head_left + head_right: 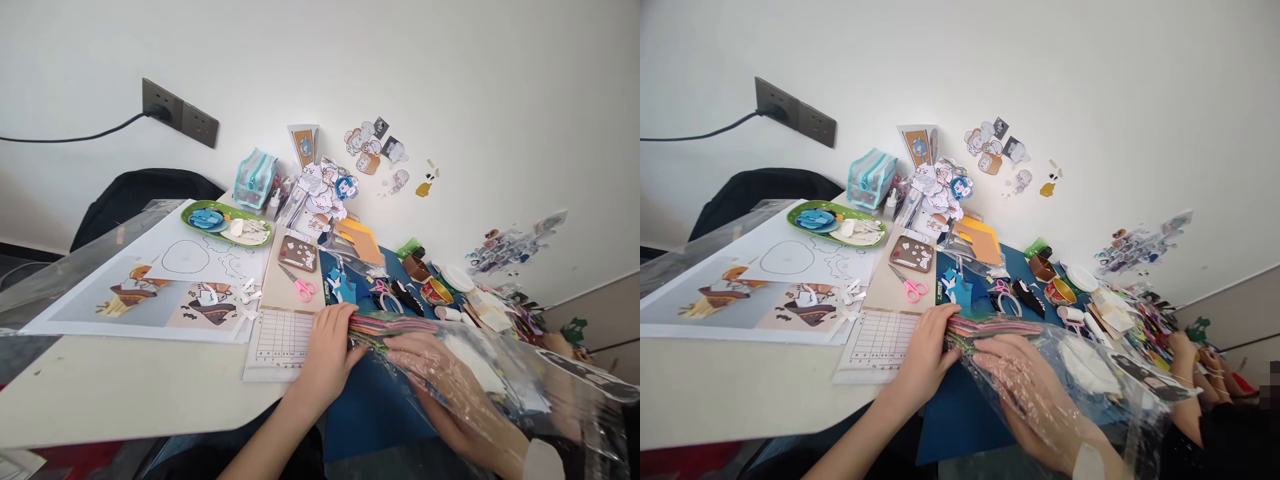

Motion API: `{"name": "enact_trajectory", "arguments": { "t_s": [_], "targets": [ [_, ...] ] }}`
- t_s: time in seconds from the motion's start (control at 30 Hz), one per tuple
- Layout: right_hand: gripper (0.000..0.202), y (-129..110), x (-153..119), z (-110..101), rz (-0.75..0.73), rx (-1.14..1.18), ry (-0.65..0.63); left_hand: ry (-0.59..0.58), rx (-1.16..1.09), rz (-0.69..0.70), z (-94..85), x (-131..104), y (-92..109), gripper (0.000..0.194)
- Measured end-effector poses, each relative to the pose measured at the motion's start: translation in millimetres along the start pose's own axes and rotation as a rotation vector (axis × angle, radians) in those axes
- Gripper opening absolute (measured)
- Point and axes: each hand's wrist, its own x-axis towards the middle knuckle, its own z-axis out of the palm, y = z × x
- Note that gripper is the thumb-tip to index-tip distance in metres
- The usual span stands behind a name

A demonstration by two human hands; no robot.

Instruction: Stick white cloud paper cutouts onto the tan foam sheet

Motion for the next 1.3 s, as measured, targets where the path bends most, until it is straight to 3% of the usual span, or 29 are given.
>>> {"name": "enact_trajectory", "arguments": {
  "t_s": [0.1, 0.23, 0.47, 0.67, 0.83, 1.1, 1.3],
  "targets": [
    [0.042, -0.4, 3.8, -2.8, 0.104, 0.03, 0.058, -0.009, 0.004, -0.005, 0.4, 0.5, -0.3, 0.049],
    [0.04, 1.1, 8.6, -6.0, 0.128, 0.008, 0.065, -0.017, 0.011, -0.01, 1.3, 0.8, -1.3, 0.053],
    [0.031, 16.4, 11.7, 2.8, 0.274, -0.056, 0.063, 0.011, -0.008, 0.002, 5.1, -2.9, -3.6, 0.073],
    [0.026, 29.2, 17.7, 4.8, 0.268, -0.022, 0.062, 0.059, -0.027, 0.0, 5.3, -1.9, -2.6, 0.067],
    [0.034, 33.6, 19.9, 4.1, 0.276, -0.024, 0.059, 0.069, -0.029, -0.007, 4.2, -1.2, -1.6, 0.066],
    [0.037, 29.9, 15.0, -11.6, 0.231, 0.009, -0.021, 0.07, -0.016, 0.02, 5.5, -3.1, -3.9, 0.068],
    [0.019, 27.6, 14.2, -4.5, 0.275, 0.005, 0.128, 0.047, 0.01, 0.037, 4.3, -3.0, -3.2, 0.065]
  ]
}}
